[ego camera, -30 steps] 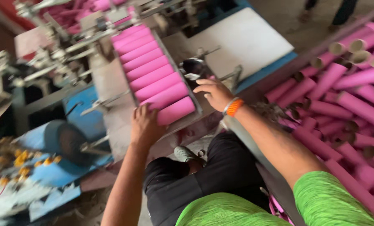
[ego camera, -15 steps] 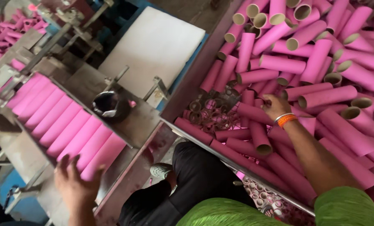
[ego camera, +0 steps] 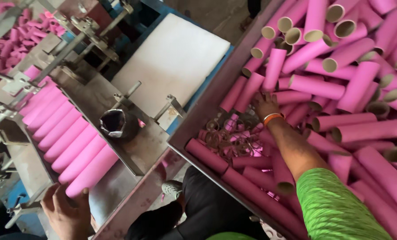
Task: The person repeatedly picks up pink cylindrical objects from a large pile and places them onto a conveyor belt. The cylinders are handled one at a time or in small groups and moved from the pile to the machine's input area.
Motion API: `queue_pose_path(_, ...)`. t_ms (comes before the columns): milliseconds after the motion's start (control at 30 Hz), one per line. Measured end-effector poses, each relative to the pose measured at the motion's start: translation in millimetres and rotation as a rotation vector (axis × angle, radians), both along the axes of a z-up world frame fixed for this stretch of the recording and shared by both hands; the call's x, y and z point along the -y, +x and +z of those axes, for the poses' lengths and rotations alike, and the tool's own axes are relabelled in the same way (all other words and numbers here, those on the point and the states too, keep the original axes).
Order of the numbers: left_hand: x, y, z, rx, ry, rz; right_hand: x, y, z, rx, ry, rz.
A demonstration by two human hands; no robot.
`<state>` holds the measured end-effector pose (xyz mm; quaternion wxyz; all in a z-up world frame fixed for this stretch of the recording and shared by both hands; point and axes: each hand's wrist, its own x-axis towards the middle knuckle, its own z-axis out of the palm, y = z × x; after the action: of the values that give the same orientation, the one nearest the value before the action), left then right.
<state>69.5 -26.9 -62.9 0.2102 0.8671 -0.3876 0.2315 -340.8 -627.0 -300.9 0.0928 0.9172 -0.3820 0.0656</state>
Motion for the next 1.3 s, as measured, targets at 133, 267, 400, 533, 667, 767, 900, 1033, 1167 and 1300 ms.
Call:
queue_pose_path(133,4,-2,-1,0.044,0.015,0.023,7,19,-4,-0.03,-0.052,-0.18)
queue_pose_path(267,2,-11,5,0.005,0.021,0.04,5,25,43,-0.247,0.144,-0.195)
queue_pose_path(400,16,-11,16,-0.01,-0.01,0.035,47,39,109,-0.058,0.231,-0.217)
queue_pose_path(533,16,-21,23,-0.089,-0.019,0.049,64,61,111,-0.052,0.443,-0.163)
queue_pose_path(667,19,-21,33,-0.125,-0.043,0.046,31,92,80,-0.244,0.357,-0.076)
queue_pose_path(767,20,-24,34,-0.16,-0.087,0.039,-4,84,81,-0.155,0.23,-0.086)
queue_pose_path(900,19,-23,39,-0.18,-0.142,-0.034,-39,55,138,-0.054,0.197,0.071)
queue_pose_path(1033,17,-24,42,-0.247,-0.222,-0.083,-79,22,228,0.247,0.22,0.061)
queue_pose_path(1167,13,-26,43,-0.282,-0.27,-0.093,-122,-11,333,0.784,0.573,0.243)
queue_pose_path(1300,8,-24,48,-0.402,-0.385,-0.212,-185,32,366,1.102,0.772,0.445)
